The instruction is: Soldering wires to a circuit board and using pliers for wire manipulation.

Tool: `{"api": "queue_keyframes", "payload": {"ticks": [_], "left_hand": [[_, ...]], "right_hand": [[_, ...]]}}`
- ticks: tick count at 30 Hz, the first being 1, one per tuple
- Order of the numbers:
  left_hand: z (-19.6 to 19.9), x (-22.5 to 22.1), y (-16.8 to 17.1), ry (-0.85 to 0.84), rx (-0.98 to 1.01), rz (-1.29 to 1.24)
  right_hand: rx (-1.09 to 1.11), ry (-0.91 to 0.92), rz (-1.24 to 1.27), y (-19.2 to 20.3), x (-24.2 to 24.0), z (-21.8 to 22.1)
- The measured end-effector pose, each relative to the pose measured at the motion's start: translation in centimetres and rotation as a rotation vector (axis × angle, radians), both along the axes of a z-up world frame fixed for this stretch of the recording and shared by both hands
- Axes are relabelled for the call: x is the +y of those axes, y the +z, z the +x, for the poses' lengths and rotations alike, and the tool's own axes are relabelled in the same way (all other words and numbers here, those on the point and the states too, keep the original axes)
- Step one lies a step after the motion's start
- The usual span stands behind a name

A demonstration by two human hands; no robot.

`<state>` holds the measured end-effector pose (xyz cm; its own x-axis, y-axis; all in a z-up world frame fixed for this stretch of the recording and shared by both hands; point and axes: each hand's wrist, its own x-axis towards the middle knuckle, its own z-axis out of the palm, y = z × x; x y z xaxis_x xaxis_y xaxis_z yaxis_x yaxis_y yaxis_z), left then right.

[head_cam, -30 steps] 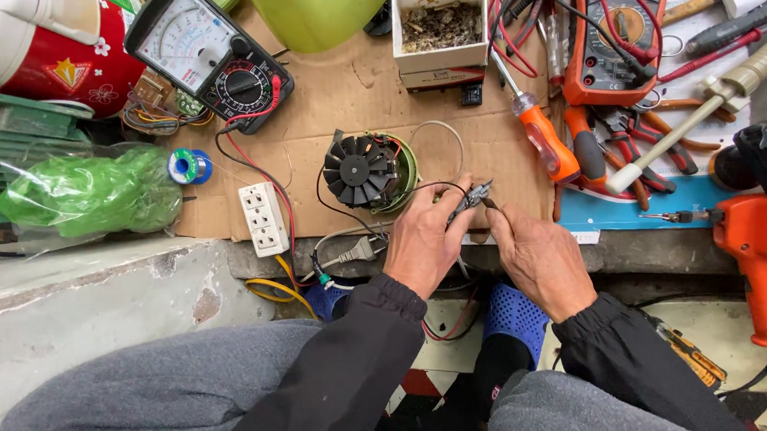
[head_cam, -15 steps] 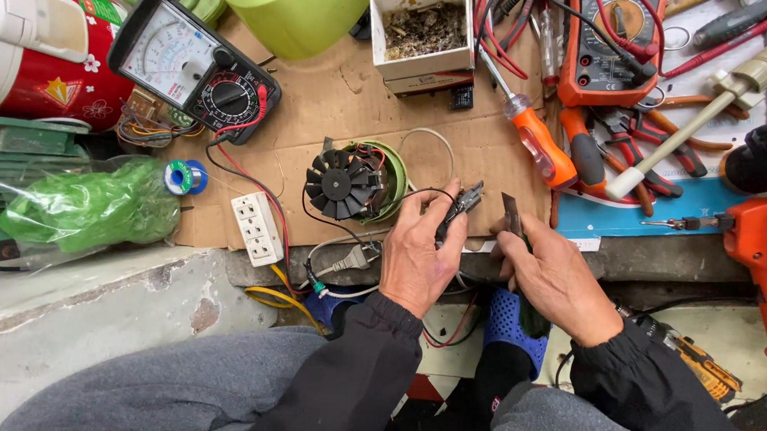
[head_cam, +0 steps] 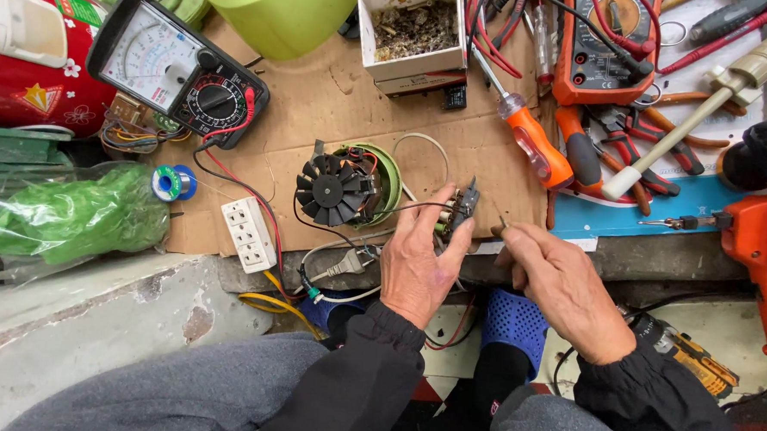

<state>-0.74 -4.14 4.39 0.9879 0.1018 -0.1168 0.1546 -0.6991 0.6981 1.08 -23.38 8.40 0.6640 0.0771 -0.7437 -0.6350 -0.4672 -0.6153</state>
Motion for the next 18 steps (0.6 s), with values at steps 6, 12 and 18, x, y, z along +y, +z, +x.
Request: {"api": "queue_keyframes", "payload": {"ticks": [6,12,18], "left_hand": [[0.1,0.7,-0.6,-0.01,0.012,0.027],[0.2,0.5,-1.1,0.009,-0.003,0.073],[0.3,0.3,-1.2,0.037,-0.008,0.073]], "right_hand": [[-0.011,-0.003,0.032,-1.3,0.5,-0.1],[-0.043,0.003,-0.013,-3.0,0.3,-0.7],[-0.093,-0.043,0.009,-2.7,0.8,-0.5]]}}
